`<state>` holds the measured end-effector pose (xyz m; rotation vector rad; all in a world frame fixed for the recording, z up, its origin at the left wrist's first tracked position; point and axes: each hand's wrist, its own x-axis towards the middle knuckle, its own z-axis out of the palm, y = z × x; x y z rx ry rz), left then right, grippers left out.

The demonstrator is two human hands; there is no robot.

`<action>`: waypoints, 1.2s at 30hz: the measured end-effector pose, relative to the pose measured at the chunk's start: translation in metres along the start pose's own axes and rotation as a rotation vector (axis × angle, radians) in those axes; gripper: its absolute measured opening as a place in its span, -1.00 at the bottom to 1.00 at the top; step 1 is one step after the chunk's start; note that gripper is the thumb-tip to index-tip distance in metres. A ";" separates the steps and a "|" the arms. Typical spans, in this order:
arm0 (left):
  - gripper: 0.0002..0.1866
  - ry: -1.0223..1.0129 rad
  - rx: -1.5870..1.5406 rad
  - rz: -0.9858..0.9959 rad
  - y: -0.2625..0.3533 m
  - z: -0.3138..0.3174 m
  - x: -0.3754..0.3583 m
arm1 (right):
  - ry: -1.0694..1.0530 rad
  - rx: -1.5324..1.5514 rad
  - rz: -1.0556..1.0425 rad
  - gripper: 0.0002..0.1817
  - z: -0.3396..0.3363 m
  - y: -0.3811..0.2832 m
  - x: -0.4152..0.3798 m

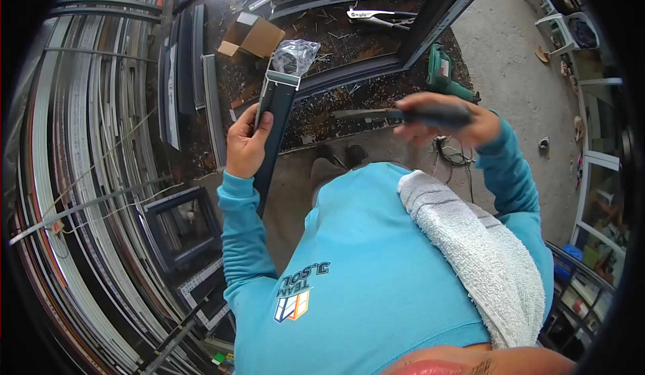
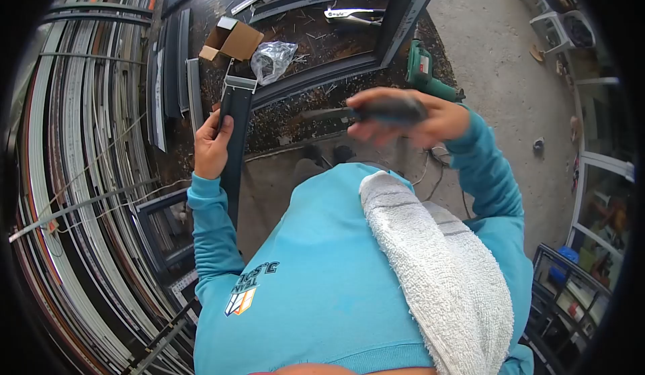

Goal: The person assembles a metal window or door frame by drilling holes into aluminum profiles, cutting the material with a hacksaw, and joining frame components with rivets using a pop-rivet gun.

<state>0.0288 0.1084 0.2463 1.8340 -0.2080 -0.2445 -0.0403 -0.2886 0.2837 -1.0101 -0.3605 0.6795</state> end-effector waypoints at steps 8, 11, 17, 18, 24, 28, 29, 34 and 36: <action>-0.57 -0.019 0.055 -0.053 -0.003 -0.019 -0.002 | 0.320 -0.192 -0.126 -0.37 0.015 0.005 0.019; -0.58 -0.031 0.089 -0.085 0.002 -0.032 -0.002 | 0.279 -0.354 -0.148 -0.30 0.010 0.023 0.031; -0.58 -0.096 0.078 -0.154 -0.005 -0.053 -0.005 | -0.013 -0.299 0.089 -0.18 0.004 0.036 0.016; -0.57 -0.113 0.067 -0.170 -0.006 -0.056 -0.006 | -0.009 -0.277 0.117 -0.19 0.004 0.037 0.018; -0.55 -0.189 0.012 -0.216 -0.005 -0.064 -0.007 | -0.031 -0.145 0.199 -0.19 0.001 0.041 0.028; -0.56 -0.207 0.051 -0.203 -0.006 -0.066 -0.007 | -0.067 -0.124 0.217 -0.19 0.002 0.036 0.034; -0.56 -0.210 0.044 -0.209 -0.006 -0.066 -0.007 | -0.077 -0.123 0.218 -0.19 0.002 0.037 0.036; -0.57 -0.214 0.010 -0.269 -0.011 -0.068 -0.004 | -0.117 -0.187 0.179 -0.21 0.000 0.039 0.041; -0.57 -0.210 0.024 -0.224 -0.018 -0.067 -0.003 | -0.134 -0.218 0.164 -0.22 -0.002 0.040 0.040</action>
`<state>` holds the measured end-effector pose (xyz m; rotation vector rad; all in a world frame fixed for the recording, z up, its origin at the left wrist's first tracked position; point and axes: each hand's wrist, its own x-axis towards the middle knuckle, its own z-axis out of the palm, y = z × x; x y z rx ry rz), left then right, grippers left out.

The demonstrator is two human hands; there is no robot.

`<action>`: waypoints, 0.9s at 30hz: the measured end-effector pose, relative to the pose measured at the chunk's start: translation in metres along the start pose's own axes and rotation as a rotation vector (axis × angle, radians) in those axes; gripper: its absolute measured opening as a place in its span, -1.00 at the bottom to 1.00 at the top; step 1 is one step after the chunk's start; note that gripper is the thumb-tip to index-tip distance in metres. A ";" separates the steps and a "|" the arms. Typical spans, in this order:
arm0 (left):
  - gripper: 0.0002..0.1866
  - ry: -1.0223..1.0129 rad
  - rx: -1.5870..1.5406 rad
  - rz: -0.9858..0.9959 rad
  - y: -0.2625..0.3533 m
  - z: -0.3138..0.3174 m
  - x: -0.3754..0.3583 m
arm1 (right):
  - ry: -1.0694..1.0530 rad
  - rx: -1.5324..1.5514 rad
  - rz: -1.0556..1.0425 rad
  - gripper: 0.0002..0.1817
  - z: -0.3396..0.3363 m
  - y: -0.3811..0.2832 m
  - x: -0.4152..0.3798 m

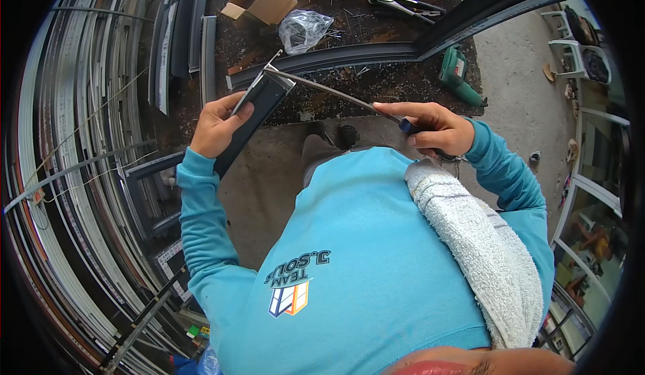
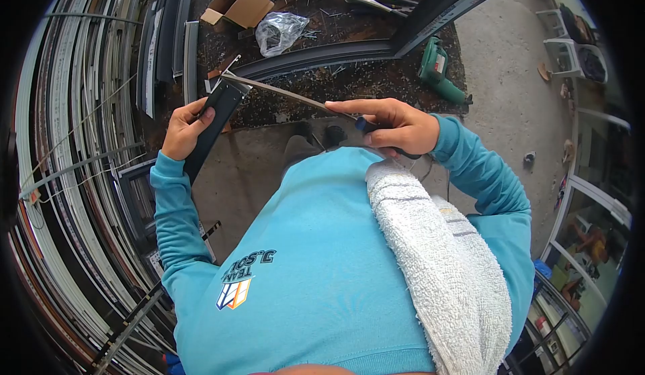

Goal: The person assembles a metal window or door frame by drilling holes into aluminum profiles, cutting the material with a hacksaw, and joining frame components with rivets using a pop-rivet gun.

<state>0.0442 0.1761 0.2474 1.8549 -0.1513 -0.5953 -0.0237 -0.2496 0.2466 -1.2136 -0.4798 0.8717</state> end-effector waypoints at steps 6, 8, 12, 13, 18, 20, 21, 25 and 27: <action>-0.57 -0.020 -0.003 -0.007 -0.014 -0.003 0.008 | -0.041 -0.226 0.001 -0.19 -0.008 -0.002 -0.011; -0.59 -0.008 0.052 0.012 -0.010 0.000 0.006 | -0.128 -0.338 0.048 -0.19 -0.012 -0.021 -0.016; -0.60 0.174 -0.037 0.075 -0.002 -0.036 0.006 | -0.181 -0.583 0.284 -0.20 -0.013 -0.044 -0.031; -0.60 0.163 0.002 0.103 0.000 -0.033 0.006 | -0.140 -0.627 0.234 -0.20 -0.019 -0.040 -0.036; -0.57 0.781 0.468 0.350 -0.005 -0.058 0.021 | 0.320 -0.194 -0.240 -0.52 -0.027 -0.008 0.001; -0.50 0.650 -0.546 0.263 0.058 -0.069 0.015 | 0.347 -0.099 -0.331 -0.69 -0.027 0.019 0.038; -0.50 0.662 -0.607 0.453 0.079 -0.072 0.016 | 0.334 0.020 -0.368 -0.75 -0.025 0.032 0.052; -0.30 0.704 -0.551 0.419 0.073 -0.149 0.041 | 0.357 -0.186 -0.127 -0.69 0.007 0.033 0.103; -0.31 0.814 -0.431 0.337 0.066 -0.151 0.061 | 0.231 -0.110 -0.092 -0.63 0.017 0.036 0.119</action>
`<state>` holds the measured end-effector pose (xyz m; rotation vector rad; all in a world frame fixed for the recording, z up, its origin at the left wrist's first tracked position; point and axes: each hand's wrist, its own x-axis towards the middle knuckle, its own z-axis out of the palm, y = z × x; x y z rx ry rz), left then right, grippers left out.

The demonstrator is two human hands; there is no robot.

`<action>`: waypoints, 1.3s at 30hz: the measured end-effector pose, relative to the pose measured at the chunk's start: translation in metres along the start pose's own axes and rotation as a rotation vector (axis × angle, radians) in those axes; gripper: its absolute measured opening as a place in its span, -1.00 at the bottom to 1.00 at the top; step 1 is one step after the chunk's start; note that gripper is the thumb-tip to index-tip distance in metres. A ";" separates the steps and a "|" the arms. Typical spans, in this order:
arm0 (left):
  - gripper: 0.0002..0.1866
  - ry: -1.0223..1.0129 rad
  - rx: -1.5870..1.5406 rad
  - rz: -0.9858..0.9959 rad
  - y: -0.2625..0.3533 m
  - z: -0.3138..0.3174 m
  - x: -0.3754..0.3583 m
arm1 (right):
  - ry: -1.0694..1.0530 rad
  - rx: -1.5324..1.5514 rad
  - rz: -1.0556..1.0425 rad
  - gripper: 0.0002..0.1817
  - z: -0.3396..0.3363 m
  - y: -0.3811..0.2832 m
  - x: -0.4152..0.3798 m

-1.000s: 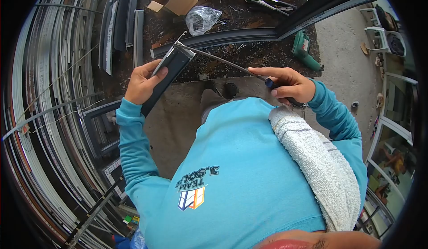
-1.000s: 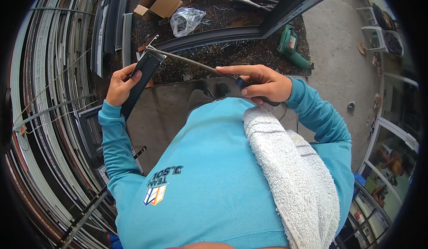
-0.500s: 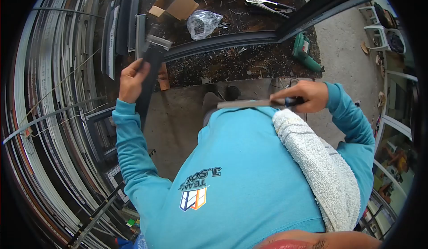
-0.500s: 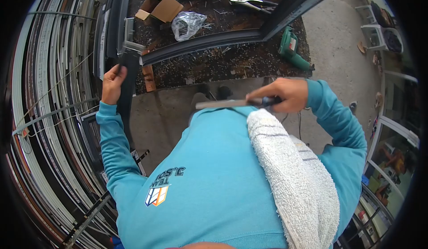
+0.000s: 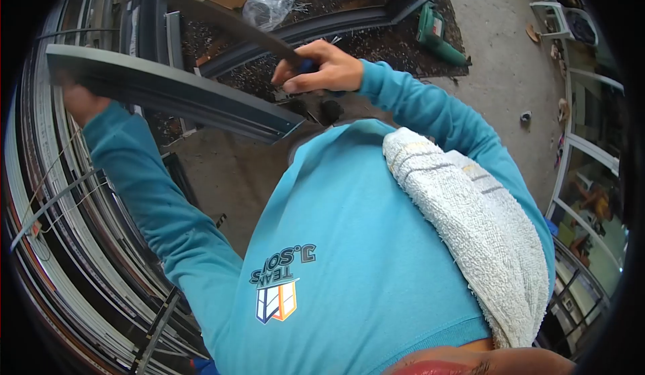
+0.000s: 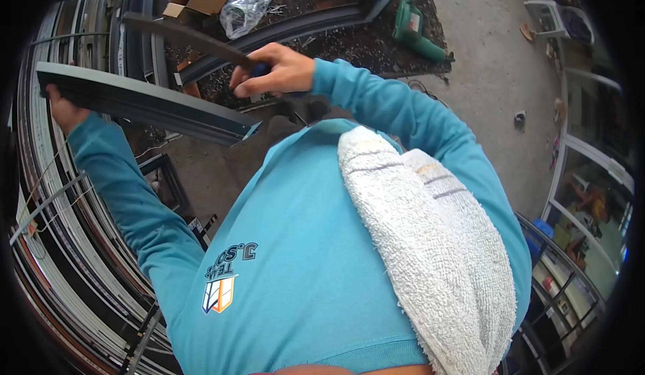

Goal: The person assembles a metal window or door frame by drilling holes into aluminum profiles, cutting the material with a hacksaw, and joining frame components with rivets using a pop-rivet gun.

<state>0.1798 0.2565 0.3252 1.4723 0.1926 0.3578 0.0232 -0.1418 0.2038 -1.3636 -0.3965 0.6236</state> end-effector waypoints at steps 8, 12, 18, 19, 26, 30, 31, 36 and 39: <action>-0.45 0.219 -0.085 -0.232 -0.011 0.061 -0.038 | -0.111 0.044 -0.068 -0.67 0.009 0.015 0.017; -0.62 -0.068 -0.320 -0.263 -0.051 0.085 -0.123 | -0.022 0.139 -0.151 -0.72 0.008 0.010 0.022; -0.51 -0.166 -0.637 -0.591 -0.112 0.135 -0.227 | 0.218 -0.170 -0.230 -0.71 0.004 0.004 0.002; -0.53 -0.063 -0.582 -0.459 -0.119 0.138 -0.217 | 0.245 -0.198 -0.194 -0.65 -0.001 0.003 -0.014; -0.59 0.129 -0.556 -0.361 -0.126 0.097 -0.171 | 0.104 -0.079 0.320 -0.78 -0.010 -0.019 -0.119; -0.64 0.165 -0.543 -0.349 -0.117 0.107 -0.166 | 0.025 -0.144 0.384 -0.81 -0.008 -0.024 -0.119; -0.65 0.147 -0.541 -0.351 -0.118 0.108 -0.166 | 0.031 -0.123 0.377 -0.80 -0.007 -0.022 -0.117; -0.64 0.103 -0.553 -0.376 -0.123 0.112 -0.164 | 0.044 -0.135 0.349 -0.81 -0.006 -0.022 -0.113; -0.62 0.124 -0.565 -0.371 -0.117 0.108 -0.161 | 0.037 -0.170 0.363 -0.81 -0.009 -0.034 -0.119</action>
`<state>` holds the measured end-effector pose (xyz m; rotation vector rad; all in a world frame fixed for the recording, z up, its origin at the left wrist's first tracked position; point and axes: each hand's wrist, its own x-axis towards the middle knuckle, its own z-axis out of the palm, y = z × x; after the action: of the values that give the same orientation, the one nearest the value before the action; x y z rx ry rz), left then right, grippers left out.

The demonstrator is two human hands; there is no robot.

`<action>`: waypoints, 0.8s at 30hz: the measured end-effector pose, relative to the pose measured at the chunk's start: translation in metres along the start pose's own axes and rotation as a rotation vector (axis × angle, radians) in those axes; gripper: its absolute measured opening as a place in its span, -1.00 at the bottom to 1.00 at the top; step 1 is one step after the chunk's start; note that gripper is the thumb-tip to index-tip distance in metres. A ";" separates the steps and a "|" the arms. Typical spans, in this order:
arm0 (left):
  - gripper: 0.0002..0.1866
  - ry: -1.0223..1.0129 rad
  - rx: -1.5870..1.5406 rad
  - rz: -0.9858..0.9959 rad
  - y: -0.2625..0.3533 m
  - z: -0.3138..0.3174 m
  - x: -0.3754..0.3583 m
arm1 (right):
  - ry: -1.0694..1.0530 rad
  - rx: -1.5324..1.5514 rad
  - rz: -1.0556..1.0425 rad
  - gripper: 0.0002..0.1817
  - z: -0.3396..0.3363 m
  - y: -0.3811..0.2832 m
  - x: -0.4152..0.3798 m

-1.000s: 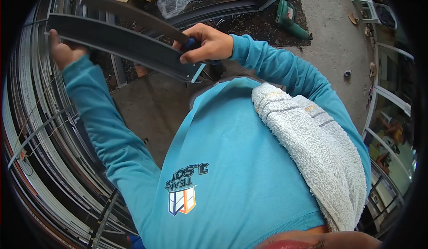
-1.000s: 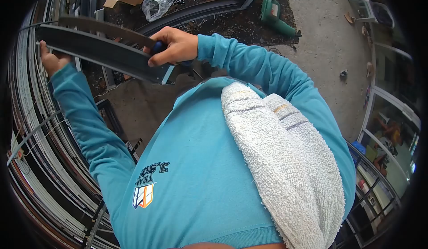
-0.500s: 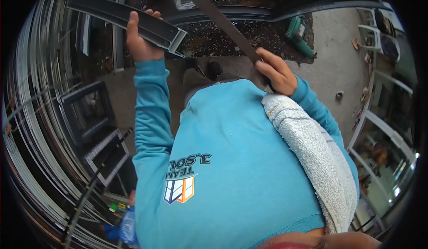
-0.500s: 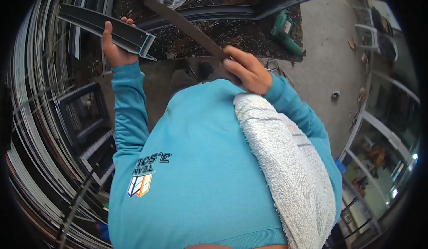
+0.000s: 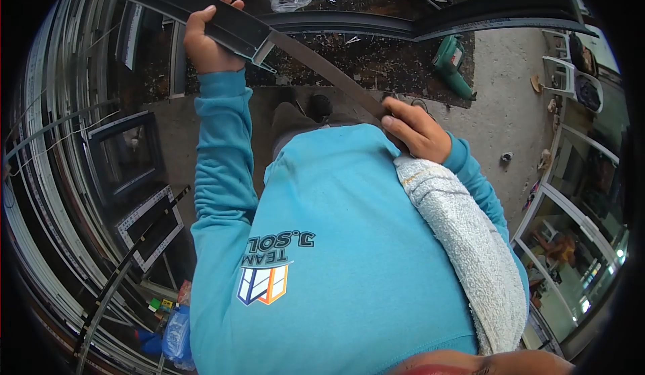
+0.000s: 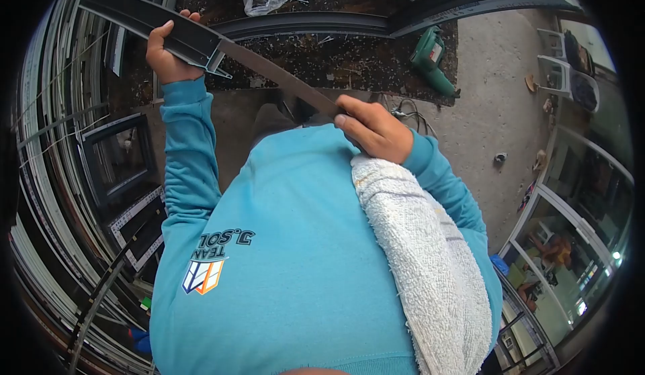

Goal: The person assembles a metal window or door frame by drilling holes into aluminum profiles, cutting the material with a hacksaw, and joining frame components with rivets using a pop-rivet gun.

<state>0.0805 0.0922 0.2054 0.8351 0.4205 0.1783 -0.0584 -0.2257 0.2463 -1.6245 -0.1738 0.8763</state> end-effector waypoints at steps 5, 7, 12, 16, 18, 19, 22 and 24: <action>-0.61 -0.013 -0.002 -0.077 -0.007 0.003 -0.006 | 0.015 -0.045 -0.078 -0.80 0.011 -0.002 0.021; -0.62 -0.036 0.091 -0.092 -0.015 0.003 -0.018 | 0.056 -0.109 -0.127 -0.78 0.012 0.005 0.037; -0.63 0.001 0.079 -0.052 -0.023 0.005 -0.022 | 0.101 -0.121 -0.128 -0.84 0.017 0.001 0.029; -0.69 -0.018 -0.013 -0.115 -0.011 0.003 -0.003 | 0.088 -0.181 -0.185 -0.85 0.028 -0.002 0.041; -0.70 0.011 -0.007 -0.010 -0.021 0.014 -0.006 | 0.105 -0.201 -0.230 -0.85 0.030 -0.005 0.050; -0.71 0.029 -0.003 0.021 -0.029 0.018 -0.013 | 0.120 -0.205 -0.233 -0.85 0.034 -0.004 0.050; -0.71 -0.016 0.037 -0.003 -0.013 0.008 0.004 | 0.082 -0.212 -0.195 -0.83 0.029 -0.007 0.052; -0.69 0.024 0.041 0.019 -0.009 0.002 0.009 | 0.055 -0.187 -0.148 -0.81 0.025 -0.001 0.044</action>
<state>0.0892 0.0874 0.1969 0.8781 0.4397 0.1983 -0.0423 -0.1816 0.2275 -1.7828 -0.3418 0.7186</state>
